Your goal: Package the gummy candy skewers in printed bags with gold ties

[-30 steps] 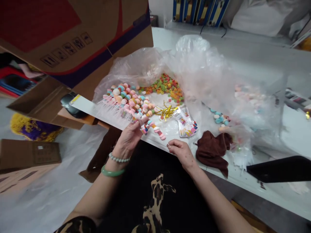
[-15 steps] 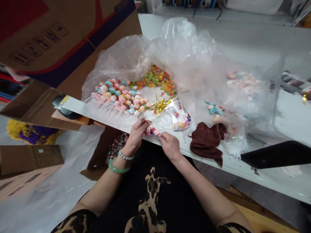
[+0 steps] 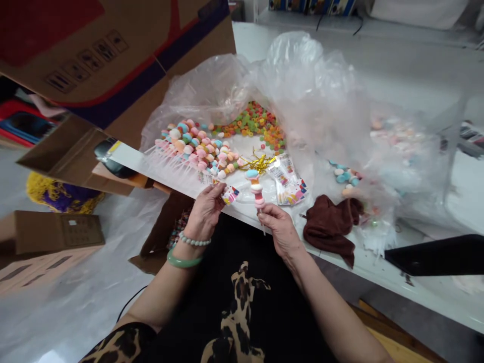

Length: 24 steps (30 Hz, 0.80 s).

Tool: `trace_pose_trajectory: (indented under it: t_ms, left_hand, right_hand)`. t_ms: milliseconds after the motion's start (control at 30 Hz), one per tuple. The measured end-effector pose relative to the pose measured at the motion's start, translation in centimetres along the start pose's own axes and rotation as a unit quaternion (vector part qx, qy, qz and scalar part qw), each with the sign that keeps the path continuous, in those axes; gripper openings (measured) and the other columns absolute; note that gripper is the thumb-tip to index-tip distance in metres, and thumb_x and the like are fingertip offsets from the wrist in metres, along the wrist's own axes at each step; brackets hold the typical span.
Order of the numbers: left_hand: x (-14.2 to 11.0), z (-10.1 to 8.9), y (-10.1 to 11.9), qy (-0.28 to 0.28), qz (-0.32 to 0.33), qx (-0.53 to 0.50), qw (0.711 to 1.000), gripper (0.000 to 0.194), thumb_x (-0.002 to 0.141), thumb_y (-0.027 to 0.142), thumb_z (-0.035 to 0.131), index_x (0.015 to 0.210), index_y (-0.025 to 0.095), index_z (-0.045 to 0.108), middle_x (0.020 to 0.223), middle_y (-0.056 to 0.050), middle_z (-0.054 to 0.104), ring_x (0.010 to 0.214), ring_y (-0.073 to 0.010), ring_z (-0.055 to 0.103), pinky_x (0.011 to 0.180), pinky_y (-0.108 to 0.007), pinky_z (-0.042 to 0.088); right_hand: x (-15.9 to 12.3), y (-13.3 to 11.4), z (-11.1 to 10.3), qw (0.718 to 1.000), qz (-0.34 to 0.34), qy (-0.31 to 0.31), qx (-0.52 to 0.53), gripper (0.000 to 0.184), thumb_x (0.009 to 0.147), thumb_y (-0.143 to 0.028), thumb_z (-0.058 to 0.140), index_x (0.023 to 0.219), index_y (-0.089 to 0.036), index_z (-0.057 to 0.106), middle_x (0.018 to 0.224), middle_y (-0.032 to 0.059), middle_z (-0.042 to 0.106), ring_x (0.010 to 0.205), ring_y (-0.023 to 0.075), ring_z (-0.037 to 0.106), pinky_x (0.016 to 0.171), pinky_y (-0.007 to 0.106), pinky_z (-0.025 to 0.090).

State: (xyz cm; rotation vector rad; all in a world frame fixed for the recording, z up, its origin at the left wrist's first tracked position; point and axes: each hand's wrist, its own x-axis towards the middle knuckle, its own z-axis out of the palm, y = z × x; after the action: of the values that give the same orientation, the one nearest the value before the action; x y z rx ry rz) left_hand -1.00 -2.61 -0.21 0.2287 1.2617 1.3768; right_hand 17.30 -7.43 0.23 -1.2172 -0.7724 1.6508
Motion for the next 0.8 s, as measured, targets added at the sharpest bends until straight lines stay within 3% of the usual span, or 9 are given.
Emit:
trace_pose_trajectory:
  t_ms: [100,167,267,367,500,700,800]
  left_hand:
    - [-1.4,0.9,-0.9,-0.046,0.055,0.026,0.997,0.026,0.063,0.029,0.084,0.072,0.012,0.067,0.066,0.0,0.064,0.054,-0.0056,0.052,0.052,-0.017,0.041]
    - [-2.4,1.3,-1.3,-0.09,0.063,0.034,0.993,0.027,0.067,0.034,0.081,0.078,0.012,0.07,0.069,0.0,0.064,0.052,-0.0048,0.049,0.05,-0.017,0.039]
    - [-3.3,1.7,-1.2,-0.123,0.011,0.018,0.992,0.031,0.072,0.037,0.077,0.091,0.013,0.071,0.073,-0.001,0.065,0.053,-0.006,0.052,0.051,-0.019,0.041]
    - [-3.5,1.6,-0.9,-0.119,-0.044,0.011,0.992,0.037,0.073,0.04,0.076,0.098,0.014,0.069,0.074,-0.002,0.066,0.052,-0.0081,0.056,0.052,-0.022,0.044]
    - [-3.1,1.5,-1.3,-0.142,-0.079,0.056,0.985,0.032,0.061,0.032,0.085,0.081,0.012,0.069,0.067,-0.001,0.064,0.051,-0.0079,0.054,0.052,-0.022,0.043]
    - [-2.4,1.5,-2.6,-0.09,0.01,0.081,0.993,0.029,0.058,0.03,0.086,0.06,0.012,0.062,0.052,0.004,0.052,0.047,-0.0044,0.042,0.048,-0.02,0.032]
    - [-2.2,1.2,-2.9,-0.113,0.009,0.088,0.99,0.033,0.063,0.038,0.083,0.06,0.013,0.06,0.053,0.003,0.053,0.047,-0.0055,0.043,0.048,-0.021,0.033]
  right_hand:
    - [0.8,-0.4,2.1,1.0,-0.02,0.007,0.0,0.015,0.062,-0.031,0.076,0.07,-0.023,0.066,0.08,0.0007,0.062,0.074,0.0161,0.051,0.072,0.028,0.043]
    - [1.4,-0.5,3.1,0.999,-0.035,0.002,0.001,0.014,0.063,-0.031,0.074,0.066,-0.022,0.064,0.072,-0.001,0.058,0.07,0.0146,0.049,0.071,0.027,0.042]
    - [1.8,-0.2,3.7,0.999,-0.05,0.018,-0.006,0.016,0.065,-0.031,0.071,0.06,-0.021,0.06,0.062,-0.0031,0.052,0.065,0.0129,0.044,0.066,0.026,0.039]
    - [1.9,0.1,3.4,0.998,-0.053,0.034,-0.009,0.015,0.064,-0.031,0.069,0.059,-0.021,0.059,0.061,-0.0034,0.052,0.065,0.0127,0.043,0.065,0.026,0.037]
    - [1.8,0.1,3.2,0.999,-0.043,0.033,0.002,0.016,0.062,-0.03,0.069,0.057,-0.02,0.057,0.06,-0.0036,0.052,0.064,0.0126,0.044,0.066,0.026,0.037]
    - [1.7,-0.1,3.6,0.999,-0.041,0.022,-0.02,0.015,0.064,-0.03,0.068,0.059,-0.02,0.057,0.061,-0.0041,0.052,0.064,0.0122,0.044,0.066,0.026,0.037]
    - [1.8,0.1,3.5,0.999,-0.038,0.019,-0.021,0.015,0.065,-0.03,0.067,0.059,-0.02,0.057,0.061,-0.0037,0.055,0.065,0.0126,0.047,0.068,0.026,0.038]
